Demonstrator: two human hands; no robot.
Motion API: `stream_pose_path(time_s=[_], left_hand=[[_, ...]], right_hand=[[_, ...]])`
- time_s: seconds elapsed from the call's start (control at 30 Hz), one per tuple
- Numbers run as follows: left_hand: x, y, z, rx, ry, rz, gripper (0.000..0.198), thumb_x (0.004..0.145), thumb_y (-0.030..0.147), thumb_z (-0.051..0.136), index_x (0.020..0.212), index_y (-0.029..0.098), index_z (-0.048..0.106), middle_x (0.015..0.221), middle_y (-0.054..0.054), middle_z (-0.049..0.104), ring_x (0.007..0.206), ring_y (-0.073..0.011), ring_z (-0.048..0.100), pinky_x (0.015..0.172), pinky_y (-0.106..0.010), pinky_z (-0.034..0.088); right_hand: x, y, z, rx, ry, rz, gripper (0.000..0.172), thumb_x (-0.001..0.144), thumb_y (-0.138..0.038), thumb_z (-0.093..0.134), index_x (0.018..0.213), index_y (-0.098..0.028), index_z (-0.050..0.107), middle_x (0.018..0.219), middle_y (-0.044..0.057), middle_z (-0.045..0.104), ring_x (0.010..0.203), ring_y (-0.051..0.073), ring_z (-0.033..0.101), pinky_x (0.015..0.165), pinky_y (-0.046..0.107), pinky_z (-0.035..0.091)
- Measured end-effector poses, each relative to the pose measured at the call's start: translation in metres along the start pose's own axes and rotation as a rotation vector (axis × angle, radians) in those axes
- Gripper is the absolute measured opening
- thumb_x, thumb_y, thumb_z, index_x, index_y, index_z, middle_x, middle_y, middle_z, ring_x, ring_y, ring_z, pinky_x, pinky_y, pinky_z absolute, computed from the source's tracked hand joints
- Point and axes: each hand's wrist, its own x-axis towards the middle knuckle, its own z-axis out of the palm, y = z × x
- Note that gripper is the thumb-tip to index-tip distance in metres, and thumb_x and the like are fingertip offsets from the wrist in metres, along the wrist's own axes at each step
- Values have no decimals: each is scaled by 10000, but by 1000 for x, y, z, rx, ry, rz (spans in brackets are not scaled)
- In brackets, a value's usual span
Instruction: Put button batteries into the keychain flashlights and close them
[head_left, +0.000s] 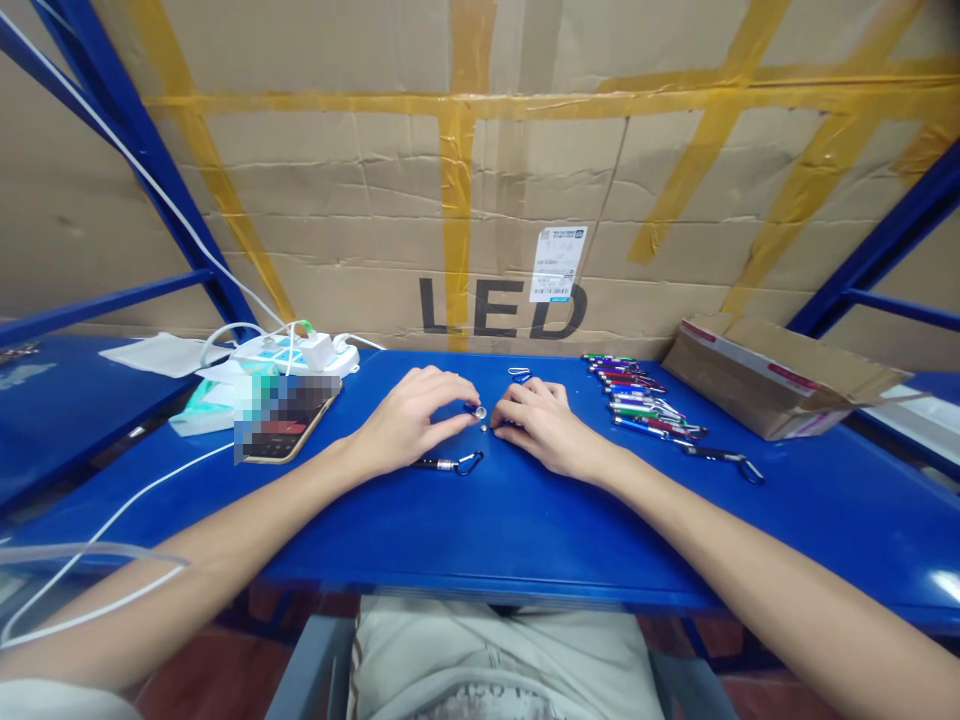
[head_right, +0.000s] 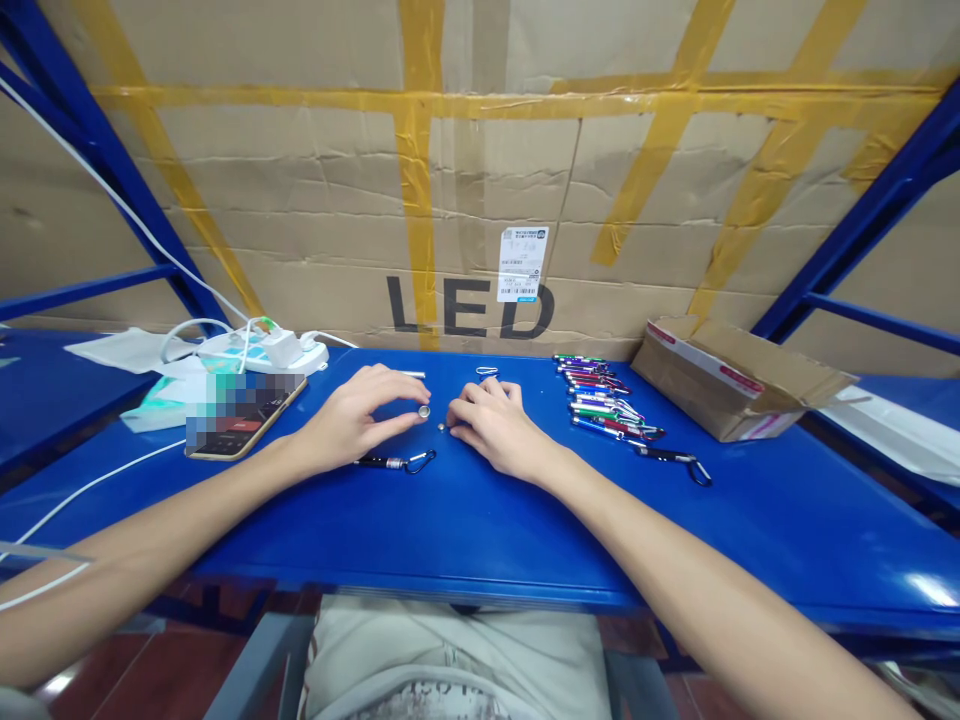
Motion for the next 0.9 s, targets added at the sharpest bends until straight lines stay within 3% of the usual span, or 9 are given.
stream_pose_path(time_s=[0.13, 0.43, 0.9], left_hand=[[0, 2, 0, -17, -12, -39, 184, 1079, 366, 682, 1162, 210, 733, 1071, -51, 803, 986, -214, 710, 947, -380, 495], [-3, -7, 2, 1, -69, -131, 217, 1087, 367, 646, 1225, 231, 744, 1141, -58, 805, 1069, -235, 717, 1059, -423, 498], [-3, -7, 0, -8, -115, -153, 199, 1079, 347, 664, 1228, 237, 739, 1151, -46, 804, 1060, -233, 707, 1028, -407, 484]], right_hand=[[-1, 1, 0, -47, 21, -27, 141, 1111, -291, 575, 1121, -227, 700, 1170, 102, 697, 1127, 306, 539, 979, 469, 319], [-4, 5, -10, 1, 228, -77, 144, 1145, -316, 479, 1154, -244, 602, 1154, 96, 732, 1058, 285, 545, 983, 455, 359], [-4, -2, -18, 231, 292, -63, 38, 1014, -221, 631, 1001, -253, 614, 1042, 46, 742, 998, 257, 575, 945, 411, 450]])
